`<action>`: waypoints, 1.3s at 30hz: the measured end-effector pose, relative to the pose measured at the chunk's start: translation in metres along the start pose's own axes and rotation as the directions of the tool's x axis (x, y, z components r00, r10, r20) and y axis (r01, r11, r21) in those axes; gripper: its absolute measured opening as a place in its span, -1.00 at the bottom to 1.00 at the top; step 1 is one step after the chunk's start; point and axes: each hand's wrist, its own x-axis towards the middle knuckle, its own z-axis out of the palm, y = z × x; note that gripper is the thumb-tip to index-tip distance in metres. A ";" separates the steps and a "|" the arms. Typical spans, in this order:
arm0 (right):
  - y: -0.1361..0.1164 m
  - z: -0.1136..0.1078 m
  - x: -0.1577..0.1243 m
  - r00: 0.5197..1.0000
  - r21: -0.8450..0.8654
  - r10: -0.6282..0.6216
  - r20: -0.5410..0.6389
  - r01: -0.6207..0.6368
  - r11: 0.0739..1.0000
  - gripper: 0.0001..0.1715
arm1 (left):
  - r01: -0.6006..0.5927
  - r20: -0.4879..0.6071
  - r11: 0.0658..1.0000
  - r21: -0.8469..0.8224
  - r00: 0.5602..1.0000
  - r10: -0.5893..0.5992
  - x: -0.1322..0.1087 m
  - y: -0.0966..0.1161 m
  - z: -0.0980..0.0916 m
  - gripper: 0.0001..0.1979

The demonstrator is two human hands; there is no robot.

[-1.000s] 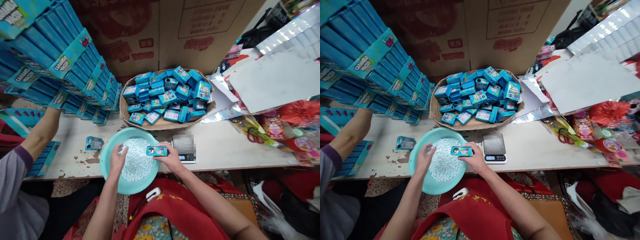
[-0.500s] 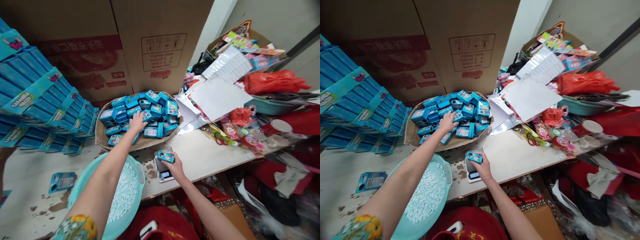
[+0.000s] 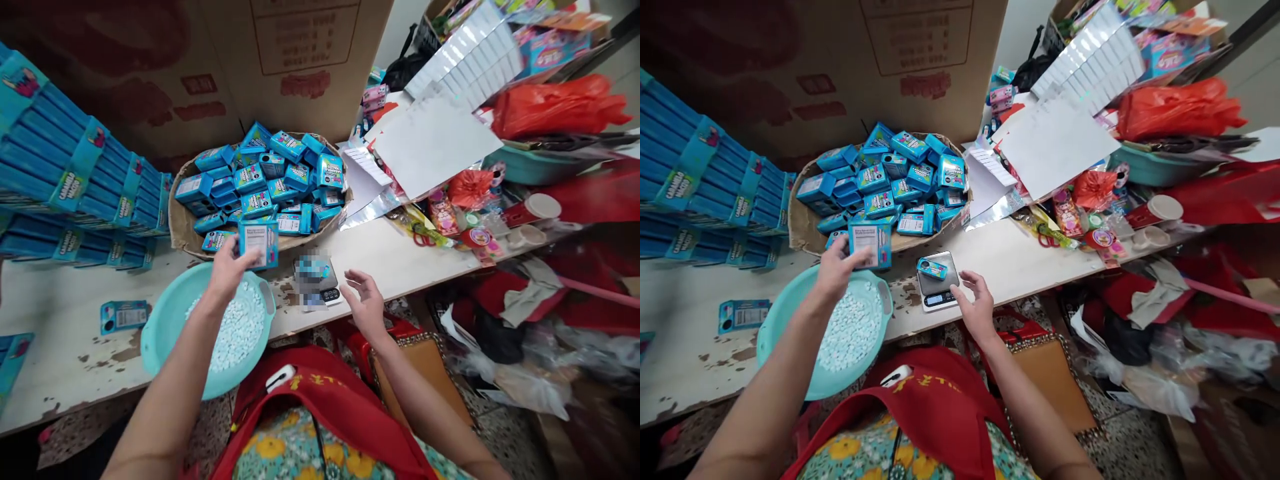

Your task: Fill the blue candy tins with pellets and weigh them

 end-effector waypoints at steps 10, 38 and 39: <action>-0.050 0.039 0.028 0.819 0.368 0.146 0.555 -0.399 0.840 -0.07 | 0.539 0.630 0.693 -0.479 0.761 -0.156 -0.066 0.024 0.069 -0.60; -0.010 -0.066 -0.102 0.786 0.528 0.618 0.029 -0.537 0.658 -0.27 | -0.007 0.341 0.636 0.771 0.849 -0.404 -0.113 -0.165 -0.084 -0.90; -0.010 -0.065 -0.105 0.780 0.554 0.626 0.018 -0.529 0.643 -0.29 | 0.006 0.345 0.664 0.747 0.852 -0.395 -0.114 -0.169 -0.089 -0.91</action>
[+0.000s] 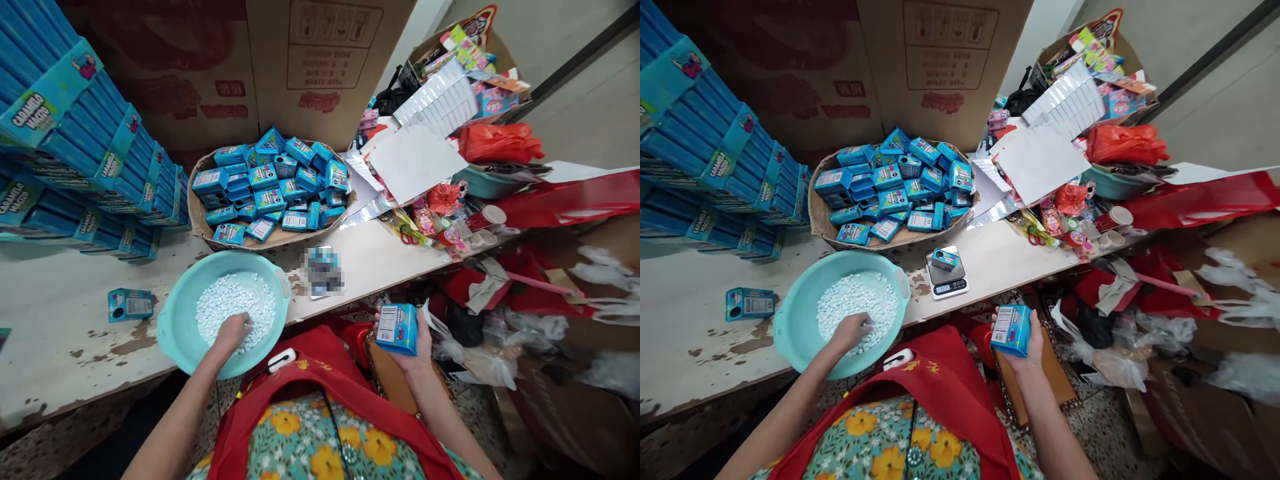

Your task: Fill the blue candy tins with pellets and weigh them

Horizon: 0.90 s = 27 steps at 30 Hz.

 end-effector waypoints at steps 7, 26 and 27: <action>0.008 0.014 -0.003 0.996 0.232 0.085 -0.008 -0.081 0.969 -0.43 | 0.165 0.137 0.460 -0.872 0.986 -0.094 0.002 -0.011 -0.011 -0.62; 0.002 0.008 0.042 0.984 0.353 0.176 -0.016 -0.159 0.922 -0.49 | -0.617 -0.031 0.726 0.305 0.755 0.655 0.110 0.243 -0.057 -0.70; 0.002 0.006 0.044 0.983 0.346 0.182 -0.017 -0.165 0.924 -0.49 | -0.630 -0.043 0.722 0.287 0.745 0.666 0.108 0.243 -0.059 -0.69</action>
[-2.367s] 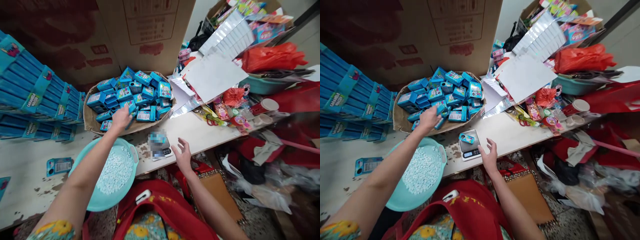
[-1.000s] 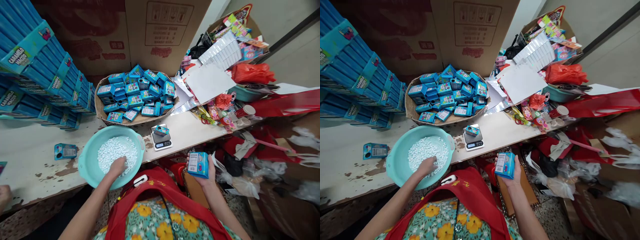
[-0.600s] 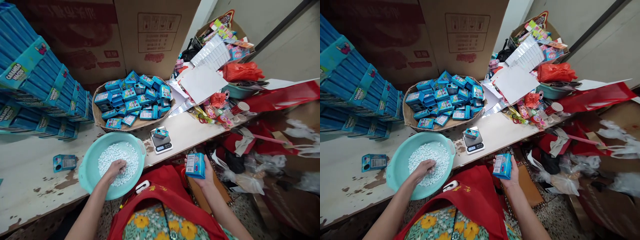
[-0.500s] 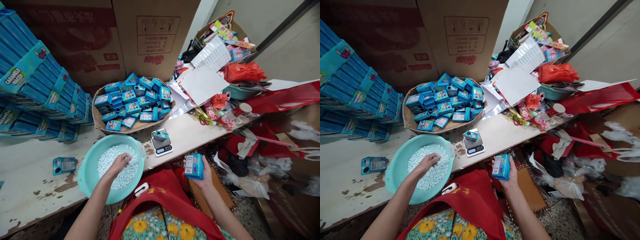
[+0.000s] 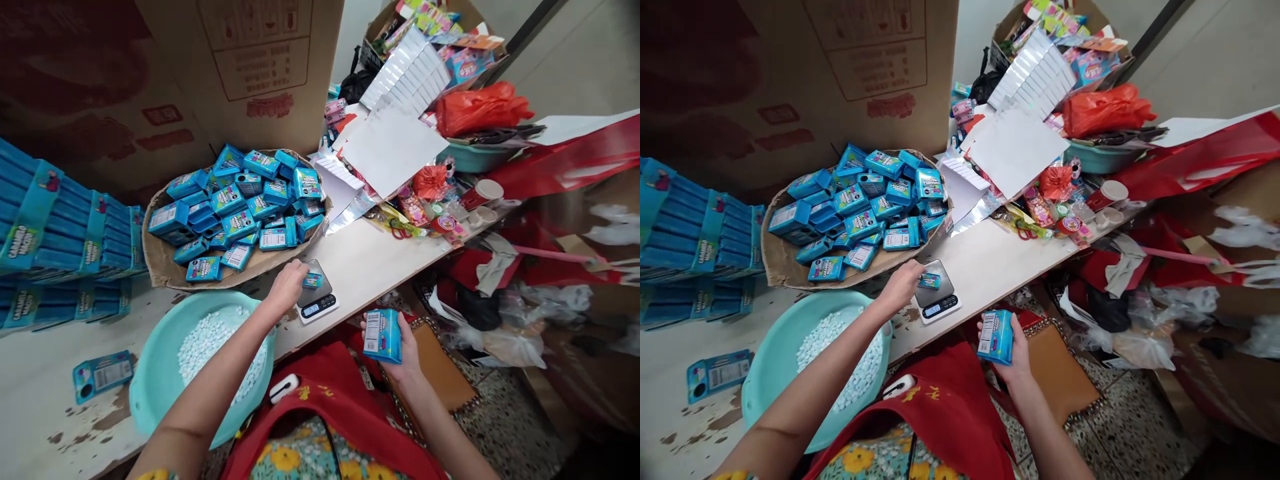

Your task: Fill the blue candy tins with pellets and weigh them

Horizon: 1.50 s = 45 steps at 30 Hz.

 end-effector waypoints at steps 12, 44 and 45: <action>-0.005 0.056 0.019 0.904 -0.612 -0.285 0.320 0.427 0.666 0.04 | 0.069 -0.004 0.993 0.097 0.998 -0.069 -0.017 0.009 0.011 -0.67; 0.151 0.108 0.014 0.669 -0.788 0.651 0.359 -0.157 0.596 -0.61 | 0.892 -0.071 0.448 0.063 0.452 -0.889 -0.257 -0.099 0.083 -0.32; 0.154 0.107 0.015 0.675 -0.779 0.644 0.361 -0.161 0.606 -0.61 | 0.919 -0.011 0.394 0.030 0.394 -0.919 -0.255 -0.089 0.089 -0.27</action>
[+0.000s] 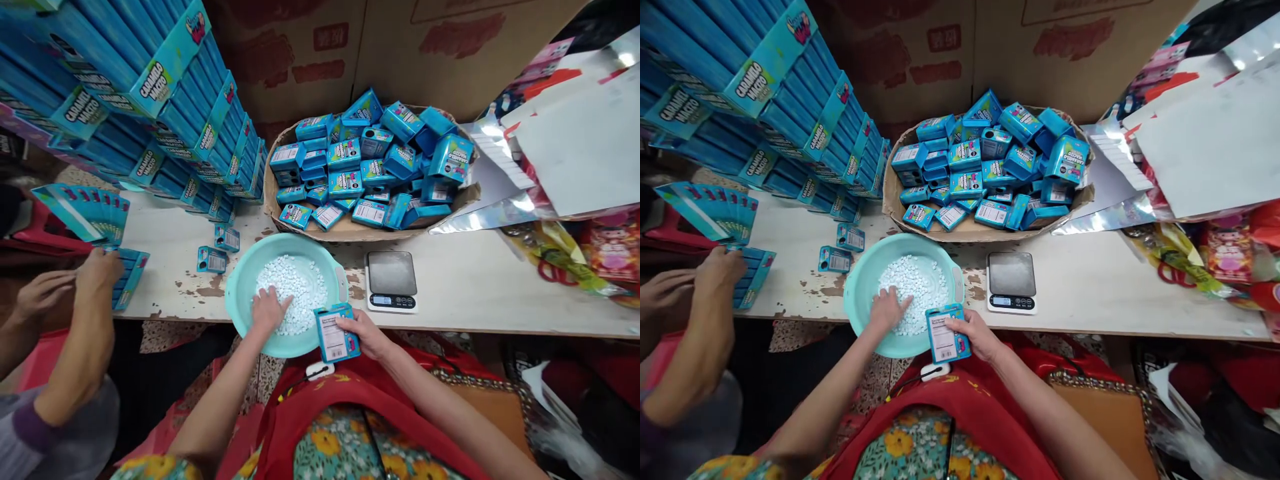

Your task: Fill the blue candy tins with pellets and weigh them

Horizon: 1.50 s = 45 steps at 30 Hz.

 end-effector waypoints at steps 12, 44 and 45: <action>0.003 0.007 -0.004 0.998 0.021 -0.036 -0.056 0.037 0.999 -0.59 | 0.089 0.140 0.569 -0.817 0.989 0.047 -0.015 0.084 0.021 -0.82; -0.026 0.082 0.053 0.688 -0.961 -0.709 0.154 0.270 0.053 -0.63 | -0.254 -0.182 -0.373 -0.892 0.959 -0.218 -0.008 0.055 -0.096 -0.69; -0.027 0.082 0.053 0.690 -0.960 -0.707 0.155 0.275 0.058 -0.63 | -0.255 -0.183 -0.381 -0.889 0.959 -0.215 -0.008 0.055 -0.096 -0.70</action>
